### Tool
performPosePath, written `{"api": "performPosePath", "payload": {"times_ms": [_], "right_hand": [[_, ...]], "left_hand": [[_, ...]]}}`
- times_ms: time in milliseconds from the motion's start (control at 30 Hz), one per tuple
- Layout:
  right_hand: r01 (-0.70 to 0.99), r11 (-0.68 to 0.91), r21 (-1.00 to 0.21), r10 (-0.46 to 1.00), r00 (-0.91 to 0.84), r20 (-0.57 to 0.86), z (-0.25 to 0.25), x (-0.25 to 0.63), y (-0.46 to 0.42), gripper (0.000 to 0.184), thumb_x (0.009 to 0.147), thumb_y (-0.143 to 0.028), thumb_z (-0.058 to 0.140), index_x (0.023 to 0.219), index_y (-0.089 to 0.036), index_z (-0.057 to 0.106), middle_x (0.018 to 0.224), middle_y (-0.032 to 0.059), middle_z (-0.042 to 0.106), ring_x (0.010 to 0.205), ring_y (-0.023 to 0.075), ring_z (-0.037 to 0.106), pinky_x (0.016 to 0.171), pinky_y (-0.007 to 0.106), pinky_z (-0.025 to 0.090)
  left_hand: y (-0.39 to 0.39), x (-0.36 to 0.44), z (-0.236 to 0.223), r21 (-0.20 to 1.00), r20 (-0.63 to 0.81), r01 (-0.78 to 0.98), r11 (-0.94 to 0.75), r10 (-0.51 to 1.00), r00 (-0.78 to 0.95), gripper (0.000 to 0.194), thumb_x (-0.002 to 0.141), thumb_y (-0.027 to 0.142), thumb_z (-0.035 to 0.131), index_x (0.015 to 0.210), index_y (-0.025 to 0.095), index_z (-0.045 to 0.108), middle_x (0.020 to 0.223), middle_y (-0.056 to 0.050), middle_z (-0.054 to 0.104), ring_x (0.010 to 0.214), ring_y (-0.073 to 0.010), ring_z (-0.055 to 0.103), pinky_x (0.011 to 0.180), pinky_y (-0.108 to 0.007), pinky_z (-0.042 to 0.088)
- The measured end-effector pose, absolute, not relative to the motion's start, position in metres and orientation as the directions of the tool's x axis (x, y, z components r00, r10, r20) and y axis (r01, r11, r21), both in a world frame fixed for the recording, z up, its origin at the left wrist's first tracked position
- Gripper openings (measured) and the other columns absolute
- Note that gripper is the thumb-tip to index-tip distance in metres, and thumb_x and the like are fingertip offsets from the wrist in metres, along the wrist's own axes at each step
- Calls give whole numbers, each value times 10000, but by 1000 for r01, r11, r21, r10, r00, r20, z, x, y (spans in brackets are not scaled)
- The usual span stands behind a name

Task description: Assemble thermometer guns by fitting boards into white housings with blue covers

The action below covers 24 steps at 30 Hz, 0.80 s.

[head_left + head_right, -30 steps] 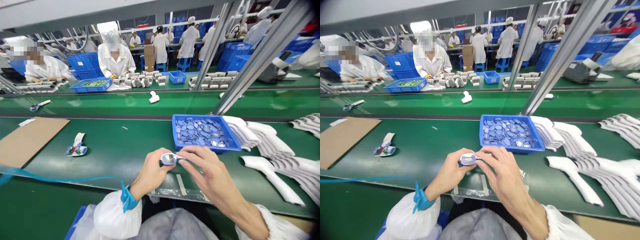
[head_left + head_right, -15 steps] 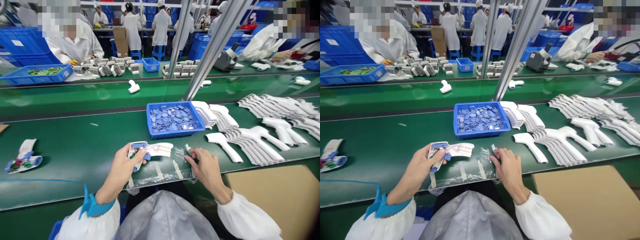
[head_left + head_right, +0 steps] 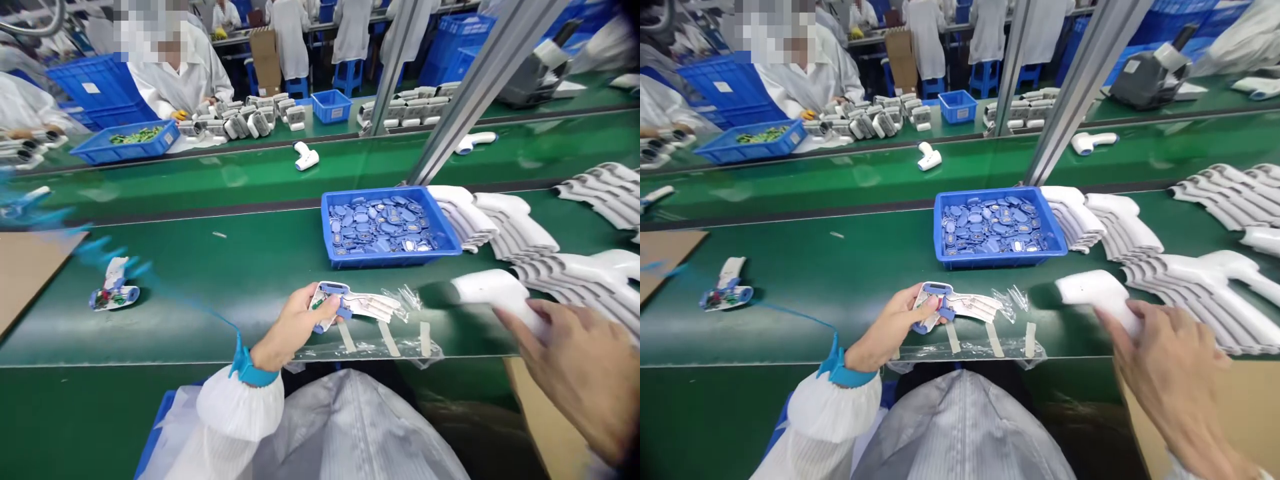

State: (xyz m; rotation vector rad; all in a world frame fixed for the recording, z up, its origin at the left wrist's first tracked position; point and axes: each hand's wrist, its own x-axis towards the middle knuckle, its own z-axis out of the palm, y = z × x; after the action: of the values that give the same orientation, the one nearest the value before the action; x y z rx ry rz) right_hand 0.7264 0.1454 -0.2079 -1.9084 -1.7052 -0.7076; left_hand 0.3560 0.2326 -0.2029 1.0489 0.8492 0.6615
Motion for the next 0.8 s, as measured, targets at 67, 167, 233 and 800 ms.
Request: {"api": "performPosePath", "payload": {"times_ms": [67, 167, 233, 800], "right_hand": [[980, -37, 194, 773, -95, 627, -191, 684, 140, 481, 934, -730, 405, 923, -312, 642, 845, 164, 684, 675, 315, 556, 527, 436, 308], [951, 165, 263, 751, -294, 592, -175, 613, 144, 285, 1005, -487, 516, 1043, -230, 634, 961, 130, 734, 831, 279, 638, 735, 463, 398], [939, 266, 220, 763, -344, 547, -173, 575, 153, 199, 1023, -364, 535, 1072, -191, 621, 1019, 108, 741, 905, 263, 649, 836, 472, 385], [630, 171, -758, 977, -9, 213, -174, 491, 218, 429, 963, -562, 550, 724, -208, 598, 742, 6, 621, 672, 139, 551, 652, 292, 412]], "left_hand": [[234, 356, -206, 921, -279, -88, 379, 800, 531, 475, 939, 533, 635, 1135, 100, 648, 970, -102, 706, 820, -150, 638, 646, -213, 392], [233, 357, -207, 917, -283, -95, 387, 802, 526, 497, 943, 572, 610, 1118, 109, 656, 1012, -102, 697, 841, -150, 618, 697, -223, 428], [232, 357, -208, 929, -251, -100, 357, 805, 538, 508, 906, 562, 669, 1157, 121, 656, 1081, -102, 683, 888, -161, 607, 738, -232, 450], [226, 338, -193, 952, -90, 304, -37, 914, 395, 291, 769, 340, 772, 956, 176, 620, 863, 10, 671, 733, -133, 573, 624, -234, 410]]}}
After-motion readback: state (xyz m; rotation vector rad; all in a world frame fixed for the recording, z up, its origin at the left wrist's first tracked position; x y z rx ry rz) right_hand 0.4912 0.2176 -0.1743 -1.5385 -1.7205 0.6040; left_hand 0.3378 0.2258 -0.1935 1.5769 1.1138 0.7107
